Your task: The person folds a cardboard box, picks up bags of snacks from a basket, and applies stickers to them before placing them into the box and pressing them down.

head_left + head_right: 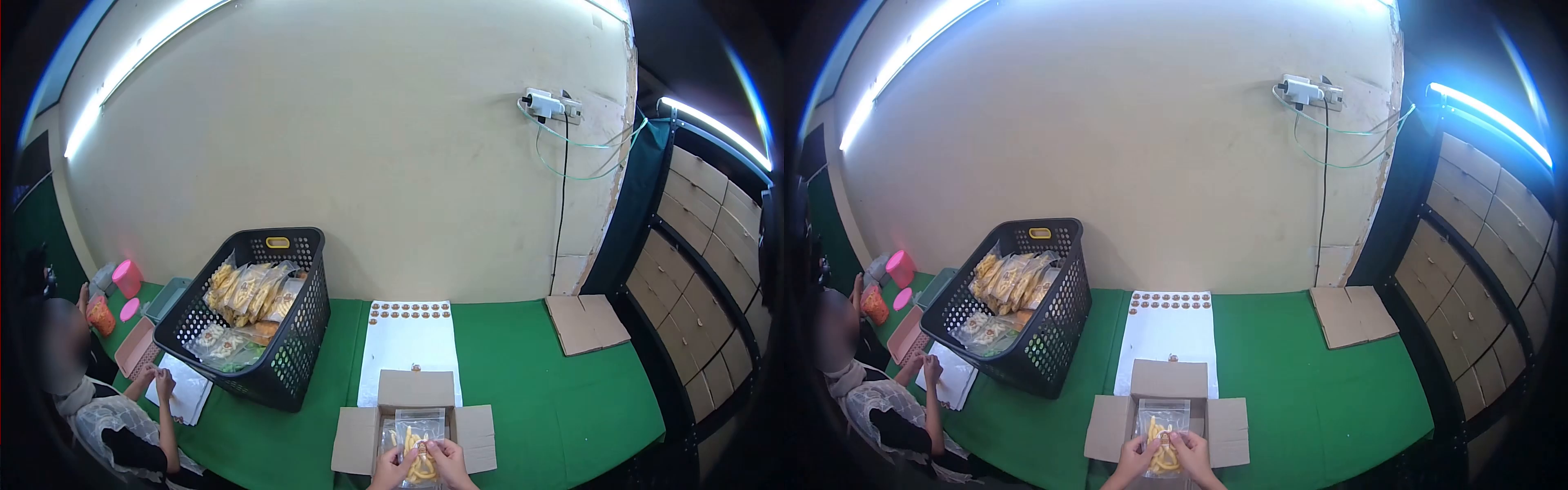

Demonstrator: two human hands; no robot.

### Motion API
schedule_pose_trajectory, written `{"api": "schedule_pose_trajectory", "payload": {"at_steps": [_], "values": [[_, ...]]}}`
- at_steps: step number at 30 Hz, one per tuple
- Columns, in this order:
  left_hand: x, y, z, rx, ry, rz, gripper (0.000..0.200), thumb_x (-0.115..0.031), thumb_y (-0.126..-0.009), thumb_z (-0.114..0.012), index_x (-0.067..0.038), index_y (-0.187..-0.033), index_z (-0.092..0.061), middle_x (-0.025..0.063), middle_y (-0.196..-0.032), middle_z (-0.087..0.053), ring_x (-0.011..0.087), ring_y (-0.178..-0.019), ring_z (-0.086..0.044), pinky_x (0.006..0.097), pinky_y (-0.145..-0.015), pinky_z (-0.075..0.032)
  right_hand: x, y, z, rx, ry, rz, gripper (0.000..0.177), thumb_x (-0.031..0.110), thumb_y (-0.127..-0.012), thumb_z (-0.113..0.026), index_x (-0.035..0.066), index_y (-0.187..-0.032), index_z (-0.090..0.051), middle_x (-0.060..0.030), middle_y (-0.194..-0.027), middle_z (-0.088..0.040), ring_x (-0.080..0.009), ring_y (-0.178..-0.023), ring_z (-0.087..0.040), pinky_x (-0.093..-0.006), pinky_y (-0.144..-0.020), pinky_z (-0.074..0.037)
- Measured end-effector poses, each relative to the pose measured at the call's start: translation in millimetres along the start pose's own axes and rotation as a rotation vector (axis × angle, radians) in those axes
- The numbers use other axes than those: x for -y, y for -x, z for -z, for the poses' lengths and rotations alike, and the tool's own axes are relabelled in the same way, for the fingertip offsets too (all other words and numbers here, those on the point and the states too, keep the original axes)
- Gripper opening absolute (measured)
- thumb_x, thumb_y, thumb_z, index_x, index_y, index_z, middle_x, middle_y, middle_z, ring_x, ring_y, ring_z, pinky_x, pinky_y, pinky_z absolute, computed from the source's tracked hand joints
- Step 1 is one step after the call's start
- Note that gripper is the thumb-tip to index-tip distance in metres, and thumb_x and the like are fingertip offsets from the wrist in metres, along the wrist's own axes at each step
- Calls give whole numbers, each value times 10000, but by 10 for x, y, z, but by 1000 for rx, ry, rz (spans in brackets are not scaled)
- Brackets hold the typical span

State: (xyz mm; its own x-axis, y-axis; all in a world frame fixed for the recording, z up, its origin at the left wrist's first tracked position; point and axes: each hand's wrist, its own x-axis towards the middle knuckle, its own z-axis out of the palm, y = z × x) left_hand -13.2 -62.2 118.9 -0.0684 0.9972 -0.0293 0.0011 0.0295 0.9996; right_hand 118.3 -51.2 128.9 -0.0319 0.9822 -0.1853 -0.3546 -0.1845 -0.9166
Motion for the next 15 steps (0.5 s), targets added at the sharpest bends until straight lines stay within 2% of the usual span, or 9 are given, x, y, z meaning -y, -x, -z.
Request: {"api": "schedule_pose_trajectory", "payload": {"at_steps": [3,6,12,15], "values": [[-272,-8,62,22,-159,29,236,-234,-793,-611,2,-802,-602,-41,-572,-509,2,-508,-425,182,-417,-323,49,36,-42,-1,164,83,212,145,-846,-529,-51,-914,-572,-69,-810,-614,-83,-732,-561,-210,-645,-451],[-300,-27,52,-18,-133,-12,302,-290,-768,-632,9,-778,-594,10,-525,-499,30,-478,-422,213,-410,-337,94,131,-118,-27,329,224,216,149,-843,-534,-50,-917,-573,-70,-800,-616,-81,-737,-562,-208,-650,-449],[-237,-19,18,54,-167,-193,320,-312,-801,-580,8,-789,-584,91,-564,-545,156,-465,-499,277,-445,-388,61,257,-161,-131,264,226,208,158,-853,-516,-43,-868,-570,-50,-749,-598,-72,-684,-539,-207,-605,-433],[-385,65,87,215,-278,-181,276,-253,-858,-506,13,-912,-555,45,-729,-569,82,-667,-520,254,-572,-431,56,321,-199,-172,140,252,205,160,-858,-506,-35,-846,-568,-38,-729,-587,-68,-665,-526,-211,-589,-428]]}}
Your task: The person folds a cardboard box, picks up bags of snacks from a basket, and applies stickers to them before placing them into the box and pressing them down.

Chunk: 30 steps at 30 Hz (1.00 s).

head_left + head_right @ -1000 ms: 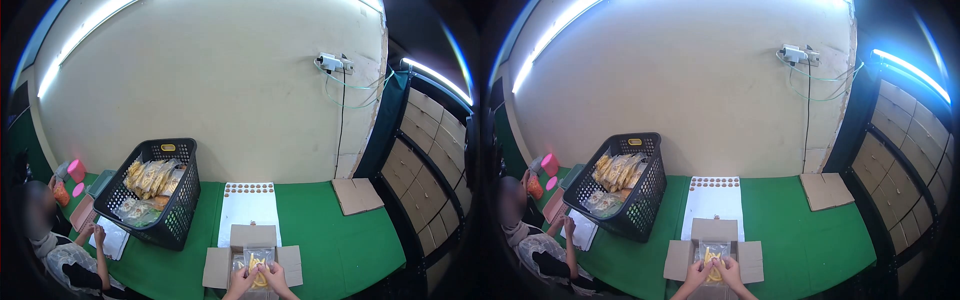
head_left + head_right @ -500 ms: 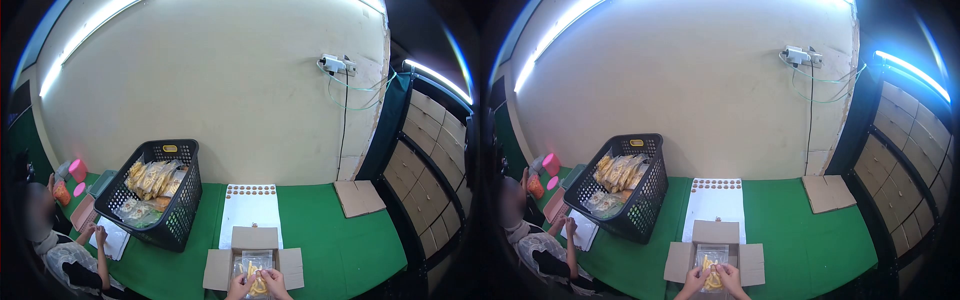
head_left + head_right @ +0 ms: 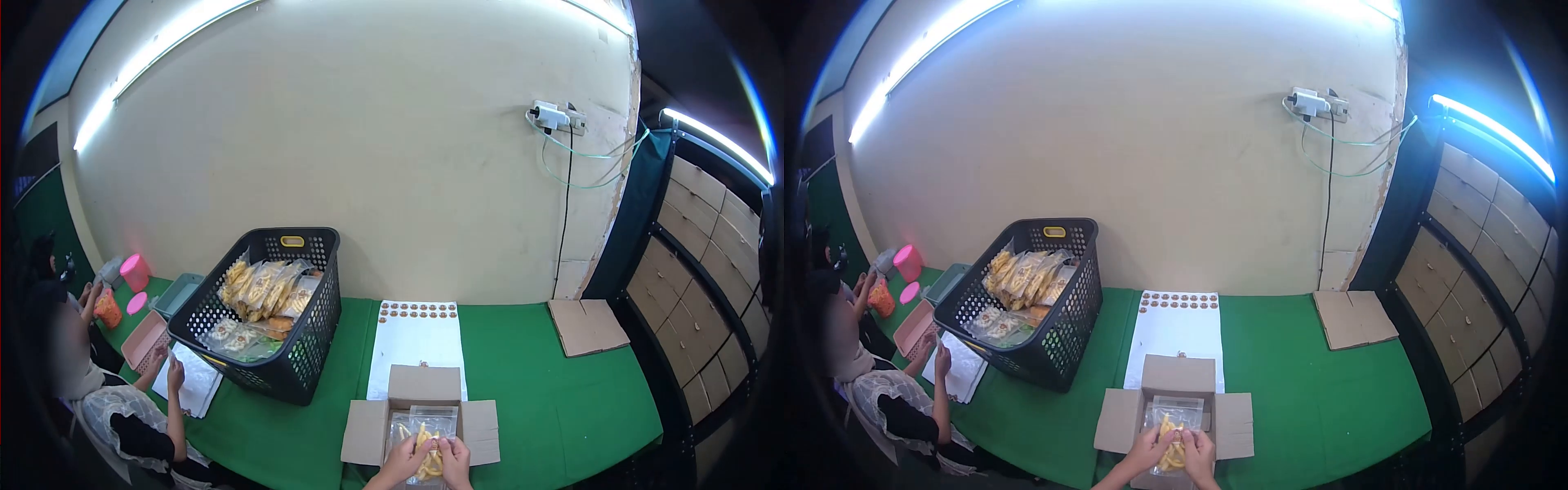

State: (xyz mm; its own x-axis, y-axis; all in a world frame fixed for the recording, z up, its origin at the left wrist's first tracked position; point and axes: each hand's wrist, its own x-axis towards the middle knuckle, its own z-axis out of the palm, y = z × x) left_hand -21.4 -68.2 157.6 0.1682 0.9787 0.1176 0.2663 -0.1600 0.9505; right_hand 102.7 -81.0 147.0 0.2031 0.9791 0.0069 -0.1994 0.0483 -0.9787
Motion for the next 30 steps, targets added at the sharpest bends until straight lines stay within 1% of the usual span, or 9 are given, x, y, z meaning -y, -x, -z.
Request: {"api": "schedule_pose_trajectory", "payload": {"at_steps": [4,10,11,14,18,21,24,27,30], "values": [[52,49,59,78,152,73,294,-274,-854,-505,14,-889,-547,87,-707,-560,113,-650,-528,278,-582,-436,-96,75,44,44,11,-117,318,170,-757,-606,-15,-1006,-537,-119,-900,-589,-199,-825,-558,-327,-710,-446],[149,141,181,17,-69,35,284,-267,-843,-529,17,-836,-540,47,-682,-551,80,-630,-507,244,-550,-416,-222,99,-82,14,151,-33,311,228,-775,-612,-37,-927,-554,-115,-891,-582,-160,-823,-546,-284,-703,-447],[406,139,125,232,92,192,431,-291,-871,-442,-4,-1192,-413,213,-1165,-455,339,-1082,-439,368,-880,-366,-175,120,-68,16,183,-61,385,255,-763,-633,-48,-977,-528,-129,-930,-572,-177,-853,-542,-288,-720,-446],[267,169,46,230,143,266,385,-311,-864,-462,5,-1079,-501,182,-1057,-524,306,-972,-510,329,-805,-404,-174,180,-31,-125,175,-90,436,245,-763,-641,-44,-1049,-485,-122,-960,-566,-185,-847,-546,-292,-723,-451],[273,227,-14,149,-169,-2,380,-312,-849,-487,19,-1032,-517,200,-967,-529,327,-879,-512,360,-762,-411,-354,222,95,-140,36,-41,363,181,-792,-612,-20,-1058,-469,-80,-930,-556,-161,-842,-536,-281,-717,-453],[96,244,16,204,-233,43,378,-309,-846,-490,19,-1033,-513,206,-925,-536,329,-864,-515,375,-751,-414,-429,215,179,-70,-22,-33,315,147,-807,-589,-12,-1055,-477,-74,-927,-557,-144,-837,-532,-270,-713,-454],[253,240,-109,130,-26,-20,376,-322,-833,-510,22,-986,-523,203,-889,-540,313,-827,-525,363,-723,-418,-274,233,196,-64,-12,6,278,118,-815,-573,-15,-1044,-488,-75,-933,-563,-132,-818,-531,-261,-705,-454],[393,233,-207,81,61,-131,368,-330,-827,-527,29,-908,-541,168,-802,-554,255,-737,-541,347,-657,-422,-240,216,193,-138,14,51,232,111,-812,-576,-27,-988,-517,-73,-896,-576,-125,-793,-532,-258,-689,-449],[484,198,-183,177,-133,-128,274,-255,-833,-548,19,-837,-553,24,-669,-552,62,-615,-495,230,-534,-406,-142,251,211,-172,70,4,166,99,-811,-573,-33,-908,-545,-64,-829,-588,-117,-765,-537,-254,-671,-443]]}}
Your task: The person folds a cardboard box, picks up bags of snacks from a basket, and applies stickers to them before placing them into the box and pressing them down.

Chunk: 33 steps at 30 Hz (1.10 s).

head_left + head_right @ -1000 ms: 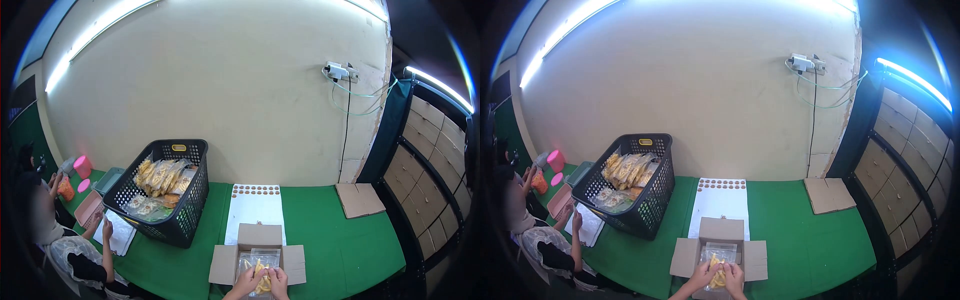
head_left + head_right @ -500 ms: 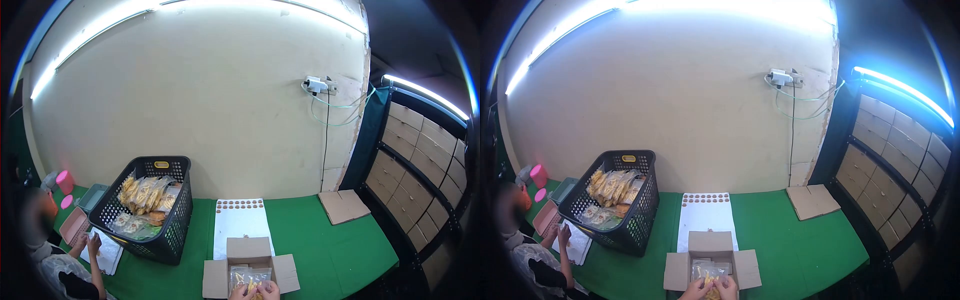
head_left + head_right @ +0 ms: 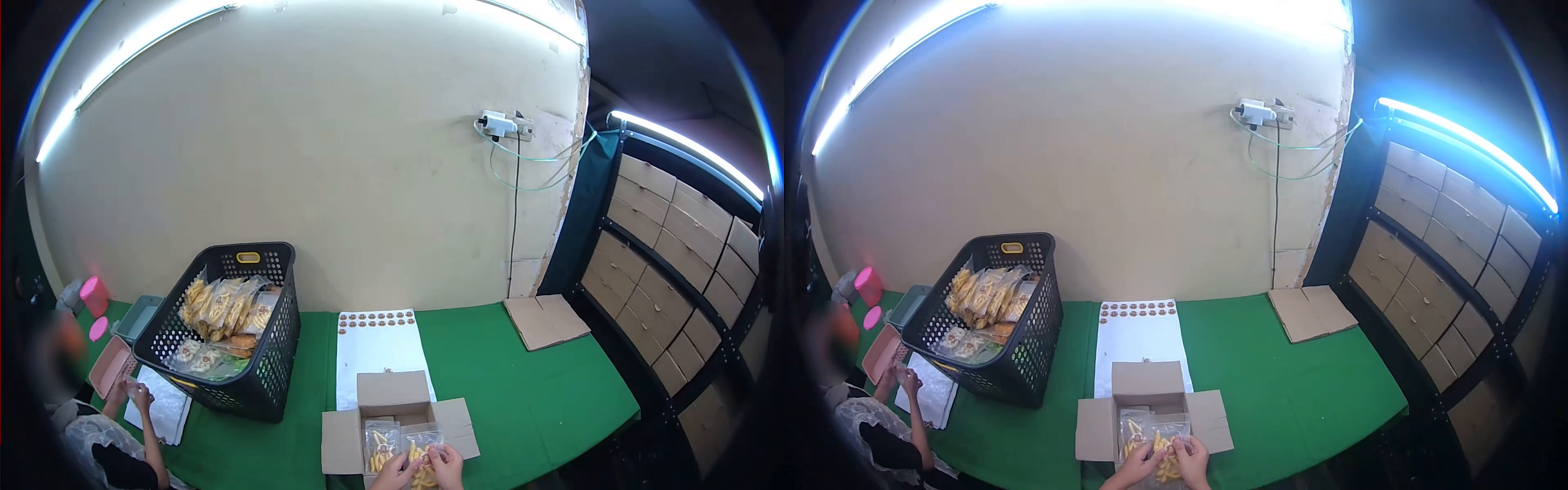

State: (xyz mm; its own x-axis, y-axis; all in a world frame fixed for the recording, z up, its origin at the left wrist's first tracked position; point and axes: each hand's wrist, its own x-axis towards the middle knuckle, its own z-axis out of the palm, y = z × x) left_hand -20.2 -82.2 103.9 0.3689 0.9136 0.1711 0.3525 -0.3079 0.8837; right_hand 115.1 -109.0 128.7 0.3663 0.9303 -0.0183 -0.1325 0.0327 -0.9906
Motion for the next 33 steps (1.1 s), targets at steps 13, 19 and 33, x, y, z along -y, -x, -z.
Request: {"api": "schedule_pose_trajectory", "payload": {"at_steps": [13,19,33], "values": [[-477,26,-61,-63,333,196,273,-254,-818,-569,18,-835,-576,23,-656,-554,57,-601,-489,229,-530,-406,160,159,23,-85,189,139,153,108,-810,-567,-36,-863,-560,-47,-768,-583,-94,-700,-528,-242,-602,-440],[-550,16,60,-1,249,132,261,-249,-815,-570,11,-842,-584,27,-666,-550,64,-600,-474,236,-524,-394,137,112,-11,-87,-33,66,130,90,-825,-549,-39,-831,-567,-23,-721,-577,-56,-628,-515,-192,-562,-417],[31,102,-42,-193,436,217,241,-195,-853,-508,28,-927,-563,39,-768,-591,72,-699,-541,214,-604,-439,56,283,-151,68,-141,3,135,66,-811,-565,-52,-871,-537,-111,-851,-607,-131,-787,-589,-225,-701,-473]]}}
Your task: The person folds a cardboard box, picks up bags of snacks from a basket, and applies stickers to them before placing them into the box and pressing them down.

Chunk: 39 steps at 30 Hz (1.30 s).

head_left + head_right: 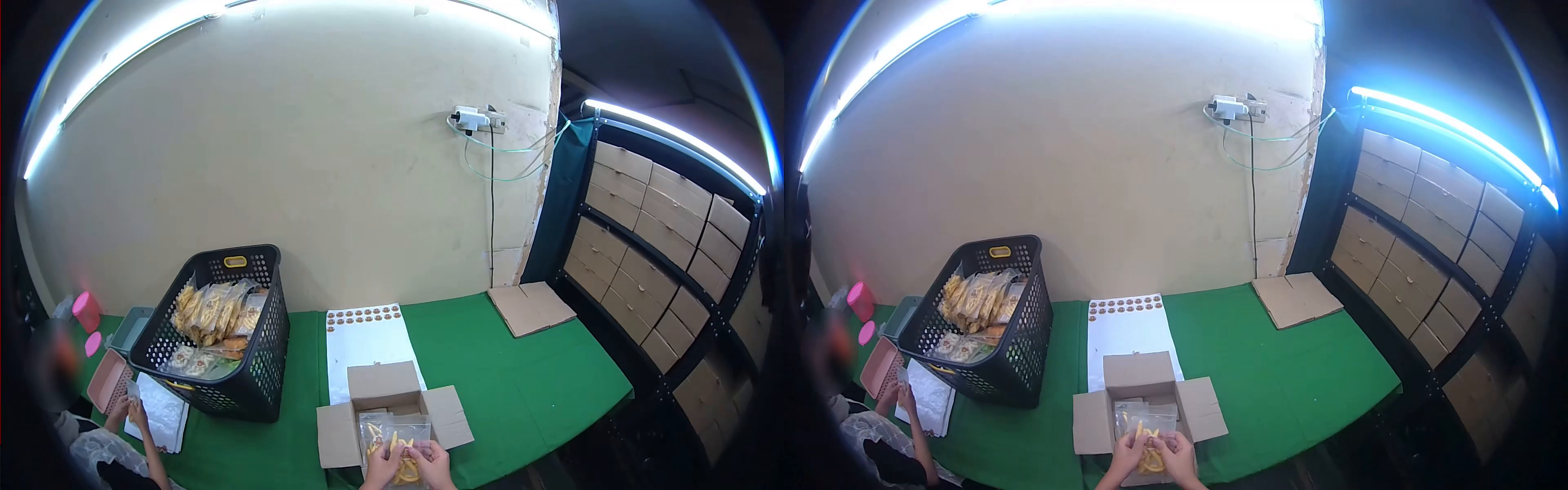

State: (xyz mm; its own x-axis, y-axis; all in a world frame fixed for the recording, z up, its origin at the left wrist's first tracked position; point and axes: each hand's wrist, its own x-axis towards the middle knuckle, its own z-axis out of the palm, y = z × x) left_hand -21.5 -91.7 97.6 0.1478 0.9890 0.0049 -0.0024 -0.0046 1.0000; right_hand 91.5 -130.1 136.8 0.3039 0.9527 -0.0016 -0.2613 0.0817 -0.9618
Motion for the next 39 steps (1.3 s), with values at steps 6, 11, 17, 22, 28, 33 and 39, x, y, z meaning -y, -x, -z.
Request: {"api": "schedule_pose_trajectory", "payload": {"at_steps": [6,11,17,22,28,33,39], "values": [[-342,92,28,-24,0,-18,241,-195,-848,-529,28,-933,-565,38,-779,-603,65,-698,-543,217,-608,-445,31,-24,-75,29,15,-51,122,37,-802,-563,-58,-875,-538,-108,-854,-606,-133,-798,-588,-229,-710,-472],[-352,59,130,-3,-65,-40,252,-211,-840,-545,22,-932,-574,29,-758,-605,56,-661,-537,208,-581,-441,-45,-68,-114,51,-28,4,105,42,-807,-557,-46,-863,-546,-88,-828,-606,-112,-769,-579,-223,-690,-464],[-600,97,194,-10,-148,6,256,-218,-824,-571,16,-927,-582,24,-738,-606,49,-625,-536,200,-555,-437,-79,-151,-193,52,75,20,108,66,-817,-552,-41,-831,-557,-66,-792,-602,-92,-730,-568,-210,-648,-454],[-443,105,279,-28,-121,19,252,-192,-805,-600,26,-928,-576,34,-781,-608,67,-677,-558,196,-594,-445,-44,-229,-262,117,18,-11,121,73,-820,-550,-44,-849,-547,-74,-790,-602,-96,-725,-568,-210,-648,-456],[-333,132,351,-111,111,82,262,-159,-790,-618,38,-954,-561,51,-842,-605,76,-732,-565,208,-645,-458,95,-224,-392,145,-26,-35,151,81,-810,-564,-42,-890,-527,-93,-820,-606,-118,-754,-581,-225,-675,-467],[-357,38,413,-32,138,73,280,-159,-804,-601,45,-990,-552,44,-849,-600,71,-738,-559,201,-643,-452,-81,-340,-402,152,36,44,170,122,-802,-579,-38,-852,-550,-94,-799,-617,-130,-760,-594,-239,-671,-472],[-398,-96,479,27,144,56,295,-160,-811,-592,43,-1019,-539,42,-858,-598,68,-755,-553,198,-654,-448,-104,-452,-490,100,146,66,169,126,-801,-582,-41,-789,-562,-89,-739,-621,-117,-703,-590,-238,-638,-471]]}}
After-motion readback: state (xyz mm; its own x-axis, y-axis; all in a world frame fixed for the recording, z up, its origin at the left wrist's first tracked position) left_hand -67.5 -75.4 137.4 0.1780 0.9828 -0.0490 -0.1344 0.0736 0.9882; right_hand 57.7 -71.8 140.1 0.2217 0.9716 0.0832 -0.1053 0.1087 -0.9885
